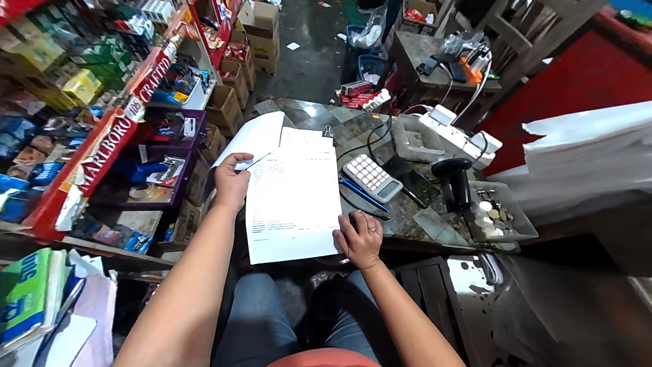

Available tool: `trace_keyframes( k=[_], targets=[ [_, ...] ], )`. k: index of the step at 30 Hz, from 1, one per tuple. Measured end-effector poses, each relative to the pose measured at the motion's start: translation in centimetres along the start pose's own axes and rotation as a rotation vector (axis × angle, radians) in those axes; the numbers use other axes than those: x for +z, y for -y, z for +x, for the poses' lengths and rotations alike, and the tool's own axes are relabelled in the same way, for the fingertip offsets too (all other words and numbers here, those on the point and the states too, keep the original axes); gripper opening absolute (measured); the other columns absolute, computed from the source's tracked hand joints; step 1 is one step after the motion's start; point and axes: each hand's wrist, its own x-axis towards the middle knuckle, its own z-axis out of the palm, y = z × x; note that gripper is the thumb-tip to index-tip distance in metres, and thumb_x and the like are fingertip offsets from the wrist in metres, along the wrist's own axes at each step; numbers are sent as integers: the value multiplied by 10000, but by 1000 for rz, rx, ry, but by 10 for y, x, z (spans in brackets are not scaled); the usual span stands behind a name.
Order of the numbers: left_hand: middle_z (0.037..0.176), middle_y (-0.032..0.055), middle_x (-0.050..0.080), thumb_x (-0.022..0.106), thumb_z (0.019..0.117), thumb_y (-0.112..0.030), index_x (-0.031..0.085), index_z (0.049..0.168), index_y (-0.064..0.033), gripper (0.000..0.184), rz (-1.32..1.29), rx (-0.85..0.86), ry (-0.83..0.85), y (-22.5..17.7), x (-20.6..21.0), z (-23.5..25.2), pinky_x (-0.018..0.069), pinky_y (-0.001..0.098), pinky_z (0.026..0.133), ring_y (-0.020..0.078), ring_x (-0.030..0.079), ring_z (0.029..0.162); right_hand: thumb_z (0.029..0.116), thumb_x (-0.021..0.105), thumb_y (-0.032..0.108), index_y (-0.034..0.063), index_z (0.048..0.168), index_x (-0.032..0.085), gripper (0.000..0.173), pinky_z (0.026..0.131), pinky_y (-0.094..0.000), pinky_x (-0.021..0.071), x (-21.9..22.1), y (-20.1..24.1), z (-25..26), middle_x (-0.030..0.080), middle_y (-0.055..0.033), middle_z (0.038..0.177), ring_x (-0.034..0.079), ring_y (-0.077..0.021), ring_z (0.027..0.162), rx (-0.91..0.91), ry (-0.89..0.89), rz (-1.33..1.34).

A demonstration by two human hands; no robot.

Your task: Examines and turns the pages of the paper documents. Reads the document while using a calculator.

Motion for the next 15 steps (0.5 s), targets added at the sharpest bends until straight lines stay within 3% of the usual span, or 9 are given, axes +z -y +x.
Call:
trace_keyframes(
  k=[15],
  targets=[
    [1231,115,665,516,831,184,663,1155,6,398,-51,-6,-17,2,2,1,540,249,788,88,650,973,1058,349,552,240,1128,771,529,1003,-467,438,0,-1,0,718,-140,1159,647,-311,1139,-10,-8,-8]
  ],
)
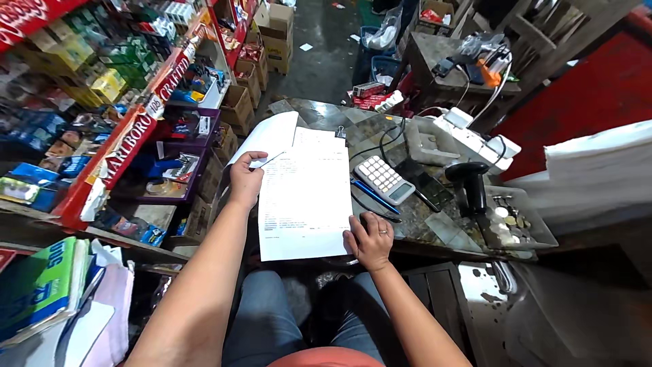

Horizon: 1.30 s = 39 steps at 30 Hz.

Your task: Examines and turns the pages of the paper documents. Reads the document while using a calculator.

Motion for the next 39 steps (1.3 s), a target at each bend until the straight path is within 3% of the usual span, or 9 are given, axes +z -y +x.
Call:
trace_keyframes(
  k=[13,19,24,28,39],
  targets=[
    [1233,90,667,479,869,109,671,1150,-18,363,3,-24,-3,-1,-2,2,518,282,823,96,632,1011,1056,359,542,244,1128,775,516,1006,-480,440,1,0,-1,717,-144,1161,649,-318,1136,6,10,4],
    [1213,75,663,515,888,50,666,1160,-32,322,-9,-44,4,-2,-3,1,508,249,753,69,622,914,1058,352,539,258,1136,771,510,1007,-475,438,2,-1,-2,715,-136,1159,646,-309,1138,5,4,1],
    [1225,83,650,555,844,78,649,1189,-27,373,-37,-38,-4,-1,-3,1,523,230,708,64,630,868,1058,344,548,258,1131,772,522,1021,-466,430,2,-1,-1,718,-130,1160,645,-299,1147,0,-5,-8],
    [1269,111,638,553,802,124,640,1206,-11,435,-31,-21,2,0,-3,1,535,258,752,94,639,956,1057,343,547,274,1145,764,510,1024,-457,423,2,-1,-1,712,-125,1166,637,-292,1153,-3,-4,-15],
    [1278,112,633,559,798,161,637,1201,-11,445,-45,-29,-10,1,-1,1,544,261,762,101,644,972,1062,306,551,299,1215,745,529,1034,-466,407,0,1,0,703,-126,1194,629,-288,1163,13,45,-15]
  ],
)
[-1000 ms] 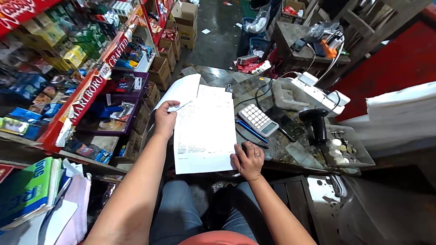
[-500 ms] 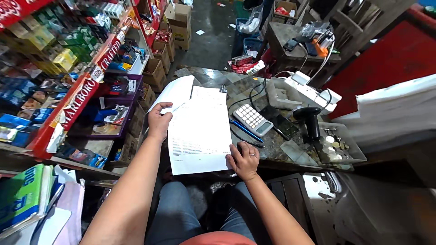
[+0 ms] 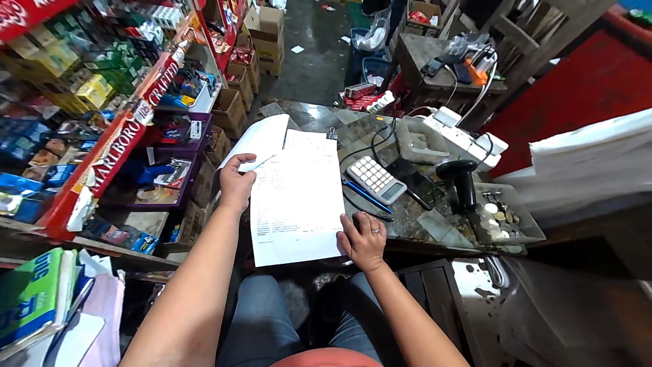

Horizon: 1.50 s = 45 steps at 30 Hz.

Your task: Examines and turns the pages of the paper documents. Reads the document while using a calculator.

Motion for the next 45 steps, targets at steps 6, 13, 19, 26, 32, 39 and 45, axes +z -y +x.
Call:
trace_keyframes(
  k=[6,13,19,26,32,39,45],
  targets=[
    [1293,126,625,565,792,142,638,1209,-6,449,34,16,5,0,0,0,542,298,800,130,635,1022,1060,306,543,287,1213,751,536,1020,-487,418,-2,1,1,705,-138,1194,633,-309,1163,16,26,14],
    [1285,117,626,562,794,170,640,1196,-3,444,9,7,0,-1,1,0,546,277,779,114,639,997,1060,293,554,289,1227,745,550,1021,-473,410,-1,1,1,699,-132,1200,625,-299,1163,15,22,12],
    [1277,127,625,558,799,176,631,1207,5,449,-5,13,-2,0,1,0,547,263,770,109,642,978,1059,279,560,291,1263,732,565,1027,-472,394,-4,3,3,697,-128,1211,617,-296,1170,25,56,6],
    [1269,121,624,558,798,174,631,1201,4,444,-16,7,3,-2,1,-1,548,253,757,98,642,957,1053,285,561,293,1274,728,563,1025,-486,396,-5,3,3,695,-131,1215,618,-301,1171,35,83,3],
    [1258,118,631,560,797,177,630,1204,1,448,-30,4,1,-1,1,-1,548,246,725,95,647,917,1053,287,551,289,1272,729,558,1025,-480,392,-5,4,4,695,-130,1206,616,-297,1166,35,76,4],
    [1287,127,625,559,804,167,631,1217,1,451,4,7,6,-1,0,0,548,275,766,115,643,979,1049,298,560,286,1275,729,559,1014,-499,406,-5,3,3,697,-141,1217,623,-316,1168,42,83,21],
    [1282,115,628,559,802,170,634,1209,-6,450,-8,0,3,-1,1,-1,545,256,740,101,646,947,1049,299,555,284,1271,731,556,1014,-499,407,-5,4,3,696,-142,1217,623,-314,1169,40,78,16]
  ],
)
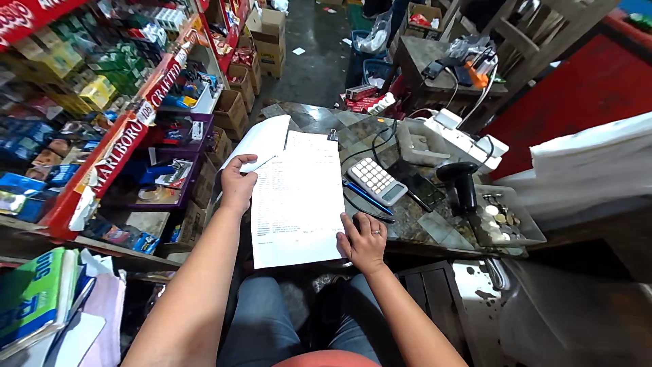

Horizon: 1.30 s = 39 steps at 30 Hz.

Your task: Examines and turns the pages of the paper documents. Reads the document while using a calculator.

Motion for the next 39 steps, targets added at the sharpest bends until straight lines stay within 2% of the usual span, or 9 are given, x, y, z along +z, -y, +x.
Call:
trace_keyframes(
  k=[12,16,22,27,31,39],
  targets=[
    [1310,115,611,567,796,146,631,1212,-7,448,-19,-10,-5,-1,-3,0,536,275,785,115,628,1009,1052,283,569,285,1268,733,574,1017,-494,404,0,0,-1,696,-143,1211,623,-311,1165,1,-7,3],
    [1295,99,617,561,808,128,635,1216,-28,444,-32,-52,-21,-2,-3,1,534,255,731,94,633,923,1054,284,558,287,1275,729,567,1021,-494,400,0,0,0,694,-138,1223,618,-311,1177,1,1,-3],
    [1287,91,622,522,842,70,638,1211,-36,400,-62,-78,-17,-3,-4,1,545,299,782,116,641,978,1047,304,562,288,1271,732,555,1020,-493,400,1,0,-1,695,-136,1219,618,-316,1168,4,-10,-2],
    [1225,77,642,536,882,20,645,1186,-42,329,-102,-72,-22,-2,-3,2,562,284,763,98,659,919,1050,301,558,287,1276,730,556,1020,-485,398,2,0,-1,694,-138,1219,615,-312,1169,-1,-12,2],
    [1193,76,645,543,883,23,640,1178,-33,316,-111,-63,-20,-2,-2,2,559,265,753,84,655,892,1051,302,554,289,1275,729,550,1019,-491,401,1,0,-1,695,-137,1216,619,-312,1165,-3,-5,-8],
    [1233,81,632,550,868,46,640,1186,-37,342,-81,-73,-20,-1,-3,3,547,262,736,86,644,892,1050,301,555,290,1266,734,552,1028,-477,388,3,-1,-1,694,-133,1219,612,-302,1172,-5,-24,-10]
  ],
)
